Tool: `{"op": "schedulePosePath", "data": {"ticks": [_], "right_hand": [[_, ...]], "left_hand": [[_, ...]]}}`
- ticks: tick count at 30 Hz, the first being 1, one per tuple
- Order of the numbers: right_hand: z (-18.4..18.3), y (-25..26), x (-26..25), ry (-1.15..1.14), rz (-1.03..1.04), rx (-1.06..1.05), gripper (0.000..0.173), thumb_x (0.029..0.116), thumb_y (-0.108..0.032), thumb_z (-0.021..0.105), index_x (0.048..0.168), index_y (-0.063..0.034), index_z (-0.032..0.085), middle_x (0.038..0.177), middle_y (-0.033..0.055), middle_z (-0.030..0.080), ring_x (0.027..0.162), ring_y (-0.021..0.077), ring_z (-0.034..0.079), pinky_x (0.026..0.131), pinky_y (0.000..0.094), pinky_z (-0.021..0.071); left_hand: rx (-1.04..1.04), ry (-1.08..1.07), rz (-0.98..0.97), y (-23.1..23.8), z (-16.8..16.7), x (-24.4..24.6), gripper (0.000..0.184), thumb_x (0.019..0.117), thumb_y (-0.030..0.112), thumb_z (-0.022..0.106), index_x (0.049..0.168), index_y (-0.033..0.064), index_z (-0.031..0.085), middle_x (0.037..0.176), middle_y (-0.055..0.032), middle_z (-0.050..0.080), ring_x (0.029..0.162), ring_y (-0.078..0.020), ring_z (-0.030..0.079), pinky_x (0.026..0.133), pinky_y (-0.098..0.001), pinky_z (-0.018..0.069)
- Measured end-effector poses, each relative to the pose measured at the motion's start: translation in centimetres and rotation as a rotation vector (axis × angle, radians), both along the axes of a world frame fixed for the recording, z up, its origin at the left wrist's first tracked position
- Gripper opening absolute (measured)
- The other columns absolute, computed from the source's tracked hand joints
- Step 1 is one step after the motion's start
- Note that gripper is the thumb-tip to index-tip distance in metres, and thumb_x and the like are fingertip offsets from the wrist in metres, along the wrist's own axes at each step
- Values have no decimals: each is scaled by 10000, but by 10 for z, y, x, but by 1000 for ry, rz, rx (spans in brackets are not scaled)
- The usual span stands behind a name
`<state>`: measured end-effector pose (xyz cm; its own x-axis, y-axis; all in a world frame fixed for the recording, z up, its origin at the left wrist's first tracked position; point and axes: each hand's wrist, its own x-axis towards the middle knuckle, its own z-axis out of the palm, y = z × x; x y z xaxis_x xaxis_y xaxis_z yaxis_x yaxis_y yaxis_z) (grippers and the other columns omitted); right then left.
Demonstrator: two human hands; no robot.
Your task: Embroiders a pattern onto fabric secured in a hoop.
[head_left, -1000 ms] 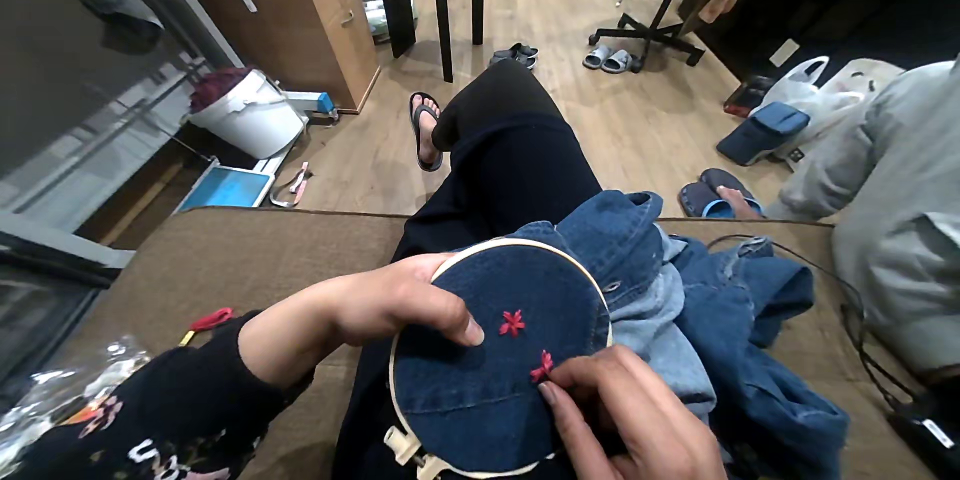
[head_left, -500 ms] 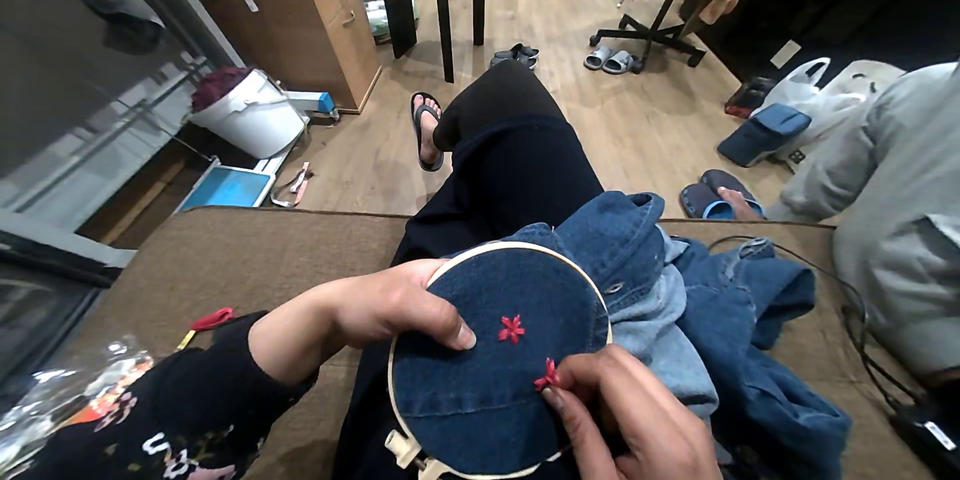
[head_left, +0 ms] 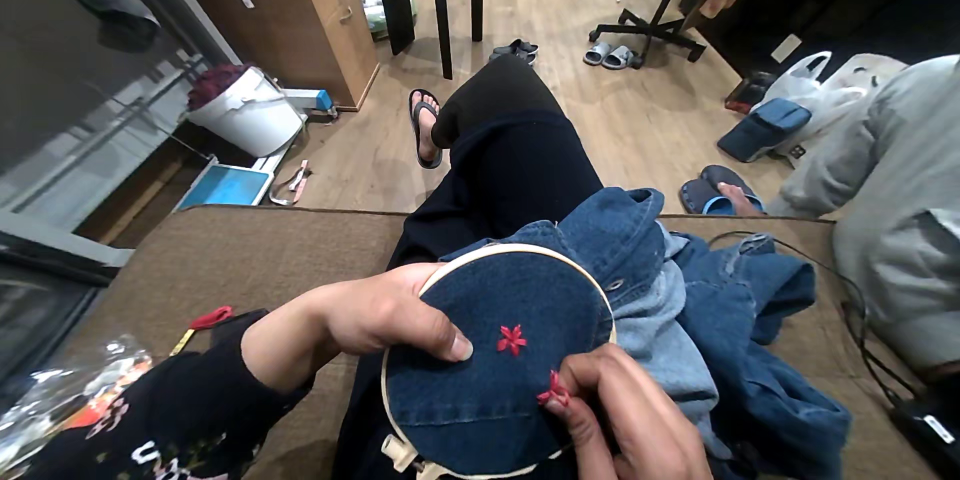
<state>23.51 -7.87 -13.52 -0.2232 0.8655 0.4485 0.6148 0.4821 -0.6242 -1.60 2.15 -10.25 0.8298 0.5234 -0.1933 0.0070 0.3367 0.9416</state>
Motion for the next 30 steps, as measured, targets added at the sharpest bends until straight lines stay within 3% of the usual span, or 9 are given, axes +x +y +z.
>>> {"op": "schedulePosePath", "data": {"ticks": [11,17,23,30], "right_hand": [[-1,0,-3,6,-21,33,233,1052,-248,550,908,-80,626,792,48,624,770,126,622,718,232,510],[0,-4,8,45,58,26,177,1009,-200,651,950,-34,665,861,85,654,829,124,627,797,189,516],[0,-7,11,22,73,25,98,975,-109,633,935,-31,675,829,91,635,785,137,597,734,191,497],[-1,-4,3,8,19,-7,149,1005,-167,594,912,-66,653,791,58,611,758,142,601,712,249,499]], "left_hand": [[33,-2,-11,-1,3,0,223,884,109,657,1053,234,731,937,72,767,840,6,719,748,-200,612],[29,-16,-16,-2,1,-2,242,893,111,662,1089,240,719,966,73,767,866,2,719,768,-202,611],[15,-2,-28,-2,2,0,258,886,110,660,1101,243,709,978,78,766,876,6,718,779,-203,611],[-2,29,-14,-2,1,1,231,863,115,672,1047,242,726,941,77,770,841,6,720,751,-200,611]]}}
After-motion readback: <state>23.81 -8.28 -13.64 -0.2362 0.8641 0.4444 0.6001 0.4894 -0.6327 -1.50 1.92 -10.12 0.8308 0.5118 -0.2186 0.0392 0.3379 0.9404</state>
